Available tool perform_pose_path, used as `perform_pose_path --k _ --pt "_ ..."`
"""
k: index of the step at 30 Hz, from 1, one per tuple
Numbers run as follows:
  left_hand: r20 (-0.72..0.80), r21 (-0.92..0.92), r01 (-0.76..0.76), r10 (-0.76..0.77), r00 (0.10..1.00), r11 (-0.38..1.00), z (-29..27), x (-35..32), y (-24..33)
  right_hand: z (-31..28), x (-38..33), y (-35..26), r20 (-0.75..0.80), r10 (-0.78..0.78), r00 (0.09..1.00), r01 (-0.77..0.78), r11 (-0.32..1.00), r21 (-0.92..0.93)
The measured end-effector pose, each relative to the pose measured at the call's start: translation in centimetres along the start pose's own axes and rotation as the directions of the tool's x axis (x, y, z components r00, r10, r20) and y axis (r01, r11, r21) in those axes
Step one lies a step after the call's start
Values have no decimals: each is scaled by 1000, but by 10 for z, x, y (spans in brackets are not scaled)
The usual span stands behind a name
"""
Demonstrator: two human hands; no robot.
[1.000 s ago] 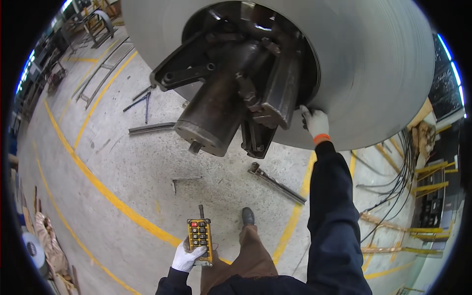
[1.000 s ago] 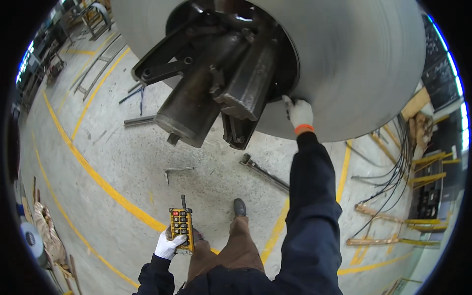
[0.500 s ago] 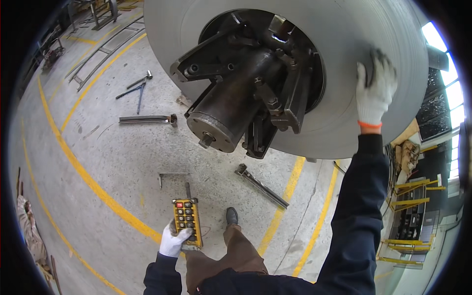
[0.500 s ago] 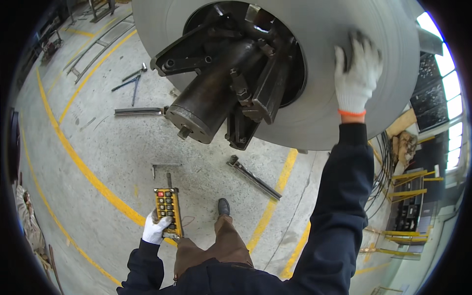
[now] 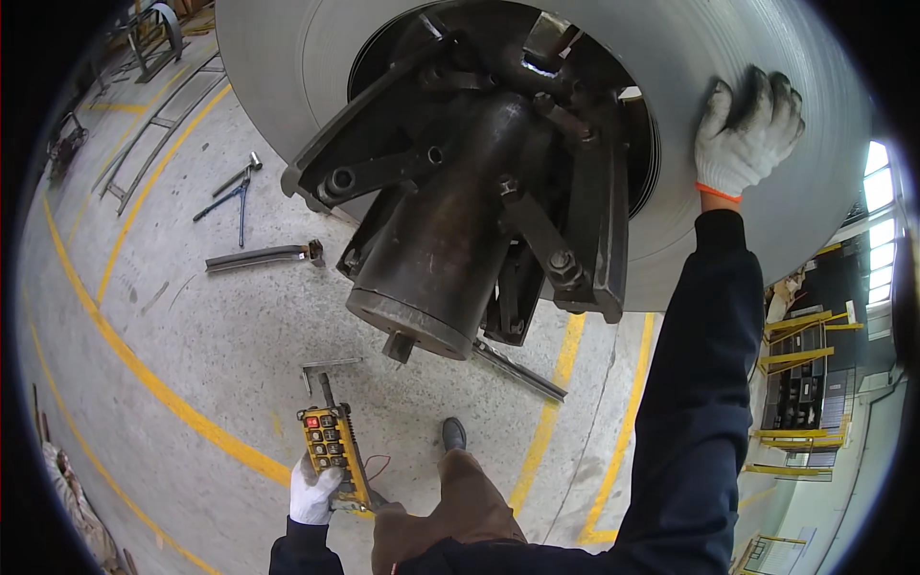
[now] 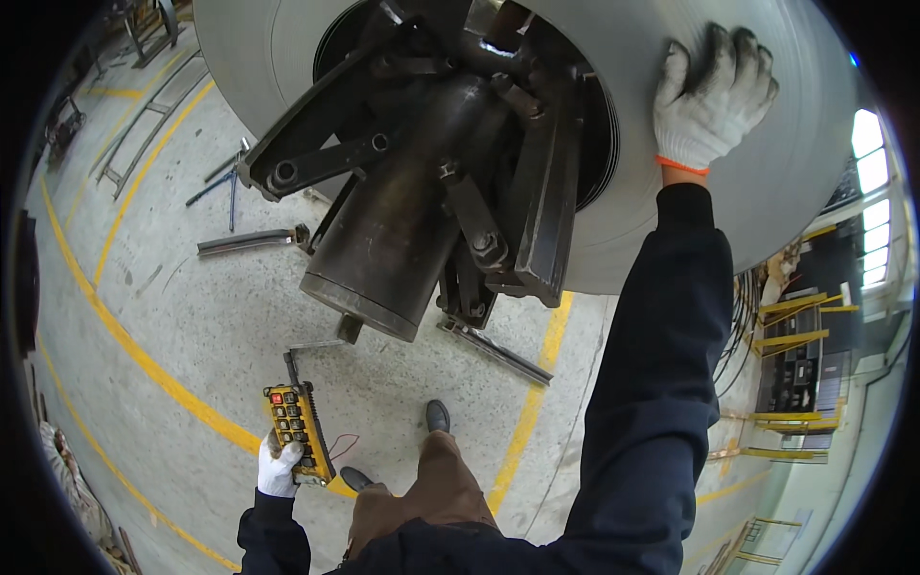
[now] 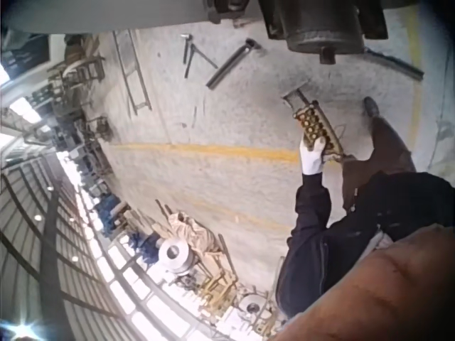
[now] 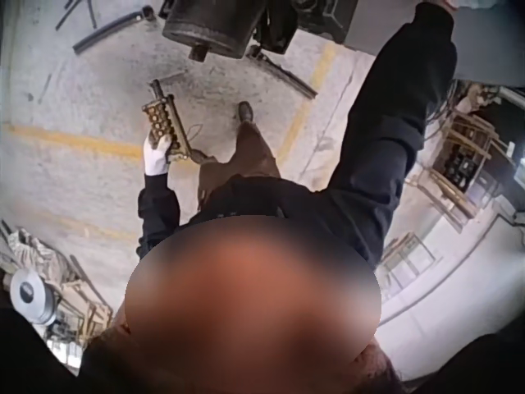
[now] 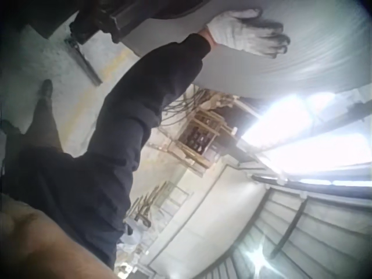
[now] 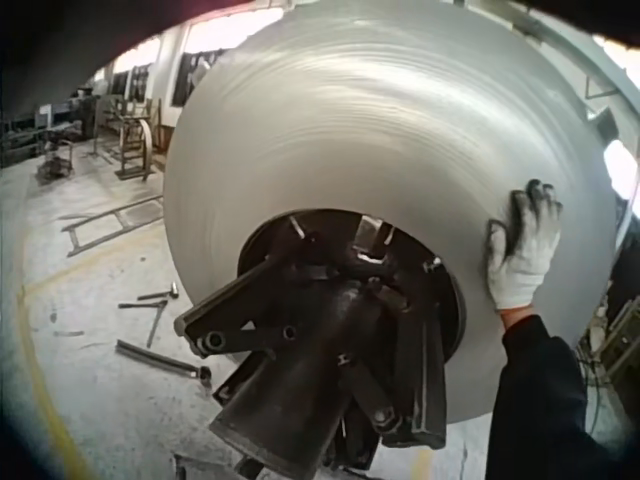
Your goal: The recorder uses an overhead crane to position a large metal coil onto a spindle, then secures it using manual tools and brackets.
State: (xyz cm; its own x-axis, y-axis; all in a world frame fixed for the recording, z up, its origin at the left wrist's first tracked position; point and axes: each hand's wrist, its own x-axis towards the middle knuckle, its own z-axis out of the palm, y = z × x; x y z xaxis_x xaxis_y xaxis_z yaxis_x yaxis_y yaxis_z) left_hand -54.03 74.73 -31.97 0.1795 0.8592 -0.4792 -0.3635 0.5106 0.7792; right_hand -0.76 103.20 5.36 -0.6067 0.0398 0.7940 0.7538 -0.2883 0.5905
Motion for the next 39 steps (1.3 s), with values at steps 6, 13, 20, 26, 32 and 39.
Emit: perform_pose_path --k 6,13,20,26,32,39 --pt "48 -4 -2 2 999 1000 -5 4 8 11 1 -1 2 13 1000 -13 1000 -10" --pt "34 33 -44 43 998 998 -27 -2 28 9 0 -3 15 25 1000 -24 999 -32" --pt "21 39 -96 95 995 995 -39 22 38 12 -5 -8 -16 7 1000 -8 1000 -23" --pt "34 18 -131 130 991 991 -17 20 57 -1 -1 -4 23 41 999 -39 998 -57" --pt "62 65 -153 149 987 986 0 11 93 -4 7 -8 100 86 991 -77 994 -82" --pt "77 63 -223 218 973 973 13 6 123 -14 62 -13 239 189 952 -193 981 -6"
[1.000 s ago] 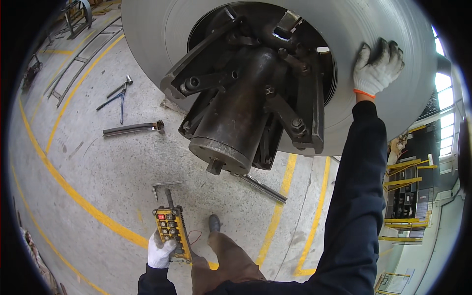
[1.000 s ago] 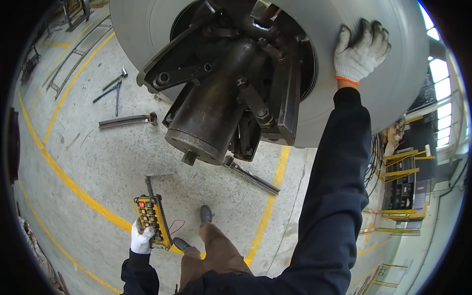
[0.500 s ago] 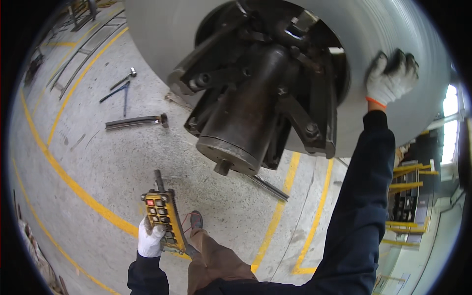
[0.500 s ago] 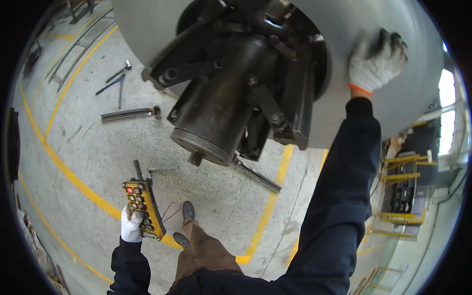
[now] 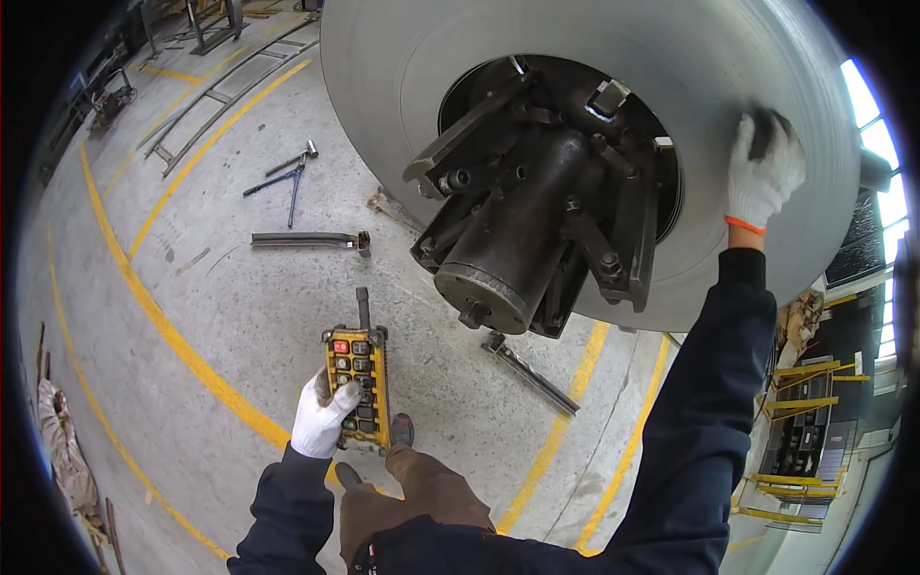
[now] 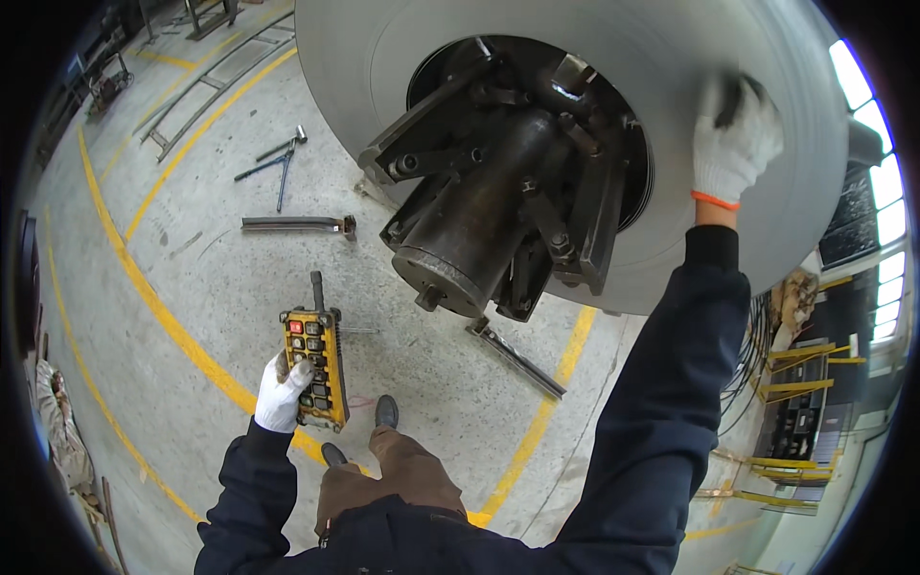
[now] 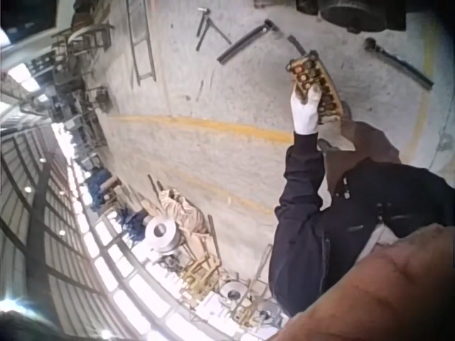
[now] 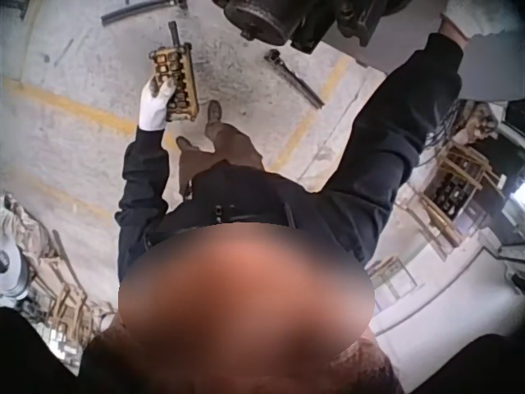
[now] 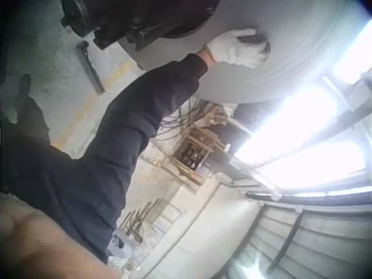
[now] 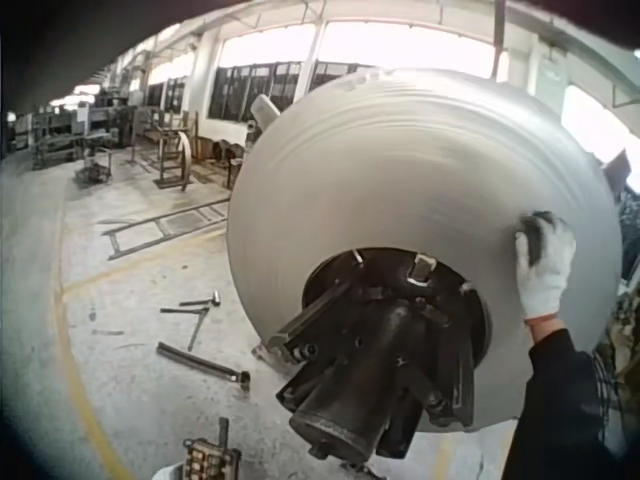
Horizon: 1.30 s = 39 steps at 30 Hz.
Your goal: The recorder uses an overhead crane to position a large metal coil onto a spindle, then secures it using manual tools and brackets.
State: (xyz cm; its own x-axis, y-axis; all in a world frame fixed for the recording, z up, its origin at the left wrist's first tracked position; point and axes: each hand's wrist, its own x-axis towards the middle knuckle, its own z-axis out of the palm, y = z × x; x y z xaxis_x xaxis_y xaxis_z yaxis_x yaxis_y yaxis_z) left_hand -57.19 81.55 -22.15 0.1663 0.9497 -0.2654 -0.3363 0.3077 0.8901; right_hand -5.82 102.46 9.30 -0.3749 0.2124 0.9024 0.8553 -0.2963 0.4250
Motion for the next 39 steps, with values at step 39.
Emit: perform_pose_path --k 39 --pt "-18 201 -44 49 999 979 -22 83 44 53 3 -66 -222 -182 958 195 980 39"
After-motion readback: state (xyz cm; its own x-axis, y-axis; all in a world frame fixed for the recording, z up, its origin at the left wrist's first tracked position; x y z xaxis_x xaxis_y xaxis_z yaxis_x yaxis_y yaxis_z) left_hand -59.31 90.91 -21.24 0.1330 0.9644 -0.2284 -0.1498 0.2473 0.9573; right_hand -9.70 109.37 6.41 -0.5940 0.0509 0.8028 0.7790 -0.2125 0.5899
